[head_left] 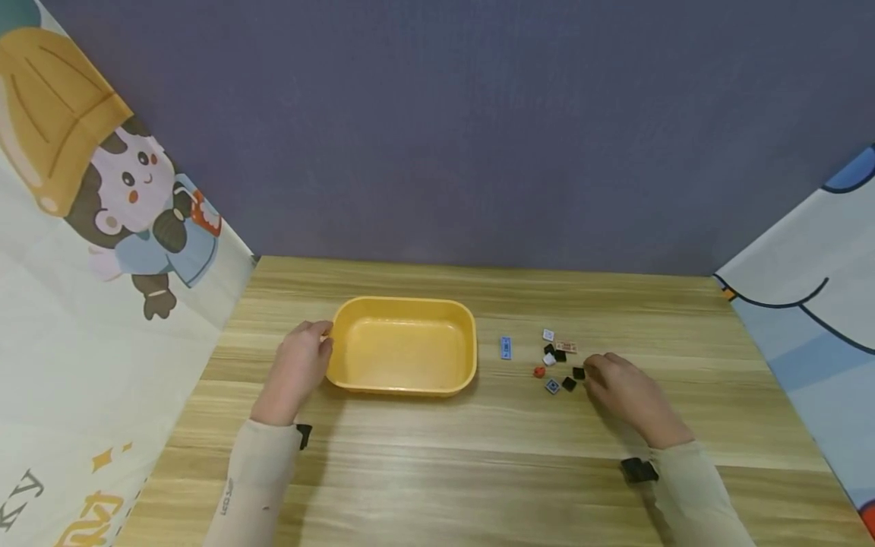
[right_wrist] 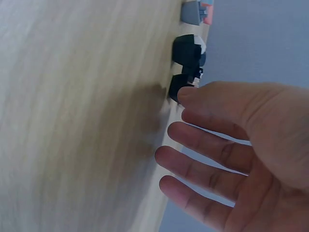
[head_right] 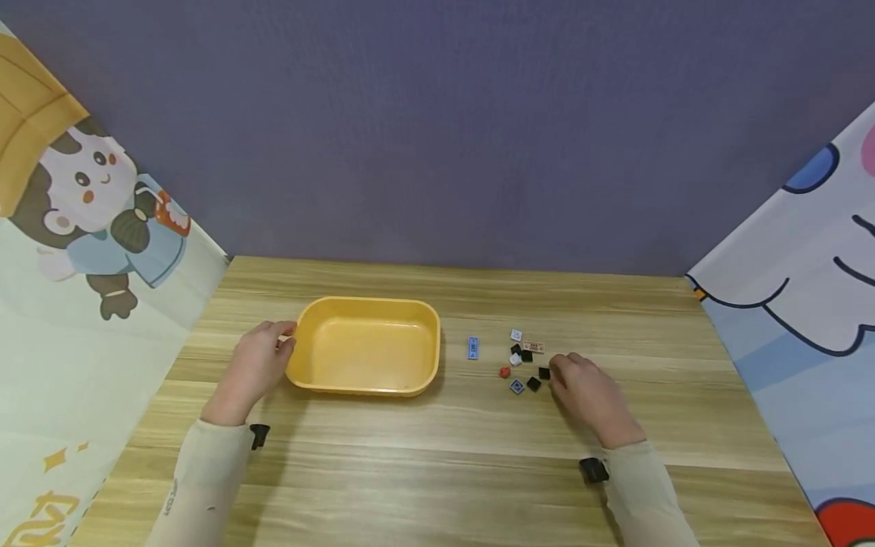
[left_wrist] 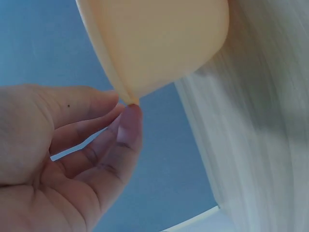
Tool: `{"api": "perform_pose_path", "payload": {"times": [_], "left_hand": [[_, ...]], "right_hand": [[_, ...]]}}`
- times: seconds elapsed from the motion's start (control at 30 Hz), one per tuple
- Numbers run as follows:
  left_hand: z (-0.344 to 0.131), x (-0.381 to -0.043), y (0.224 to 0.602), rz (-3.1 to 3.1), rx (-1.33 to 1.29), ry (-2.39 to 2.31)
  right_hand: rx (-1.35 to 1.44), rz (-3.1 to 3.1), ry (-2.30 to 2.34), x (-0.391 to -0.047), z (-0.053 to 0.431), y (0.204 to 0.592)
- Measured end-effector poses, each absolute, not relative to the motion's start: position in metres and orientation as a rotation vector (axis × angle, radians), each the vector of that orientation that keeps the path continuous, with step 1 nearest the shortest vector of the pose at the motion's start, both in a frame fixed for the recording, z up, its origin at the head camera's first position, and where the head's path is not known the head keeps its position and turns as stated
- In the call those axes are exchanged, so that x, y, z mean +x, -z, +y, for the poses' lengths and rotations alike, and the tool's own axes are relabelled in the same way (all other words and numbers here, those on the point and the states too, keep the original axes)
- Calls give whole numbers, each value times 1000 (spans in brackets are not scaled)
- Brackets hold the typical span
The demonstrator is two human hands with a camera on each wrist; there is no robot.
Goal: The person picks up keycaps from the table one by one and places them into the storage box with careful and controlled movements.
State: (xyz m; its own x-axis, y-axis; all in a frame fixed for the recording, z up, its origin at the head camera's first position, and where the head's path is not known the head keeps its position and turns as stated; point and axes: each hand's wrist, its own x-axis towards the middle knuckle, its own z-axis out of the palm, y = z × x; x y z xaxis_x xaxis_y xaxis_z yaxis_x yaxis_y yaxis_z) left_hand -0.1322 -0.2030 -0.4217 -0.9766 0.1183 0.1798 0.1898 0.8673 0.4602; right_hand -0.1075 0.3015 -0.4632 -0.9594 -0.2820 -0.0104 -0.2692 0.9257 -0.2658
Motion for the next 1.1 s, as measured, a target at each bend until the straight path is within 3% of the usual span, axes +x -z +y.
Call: {"api": "perform_pose_path", "payload": {"times": [0.73,1.1], "left_hand": [[-213,-138,424,-2957,-161,957],[-214,-137,425,-2956,-149,962]], "right_hand": [[-476,3051,426,-112,301,463],[-472,3009,674,-119,289,441]]}}
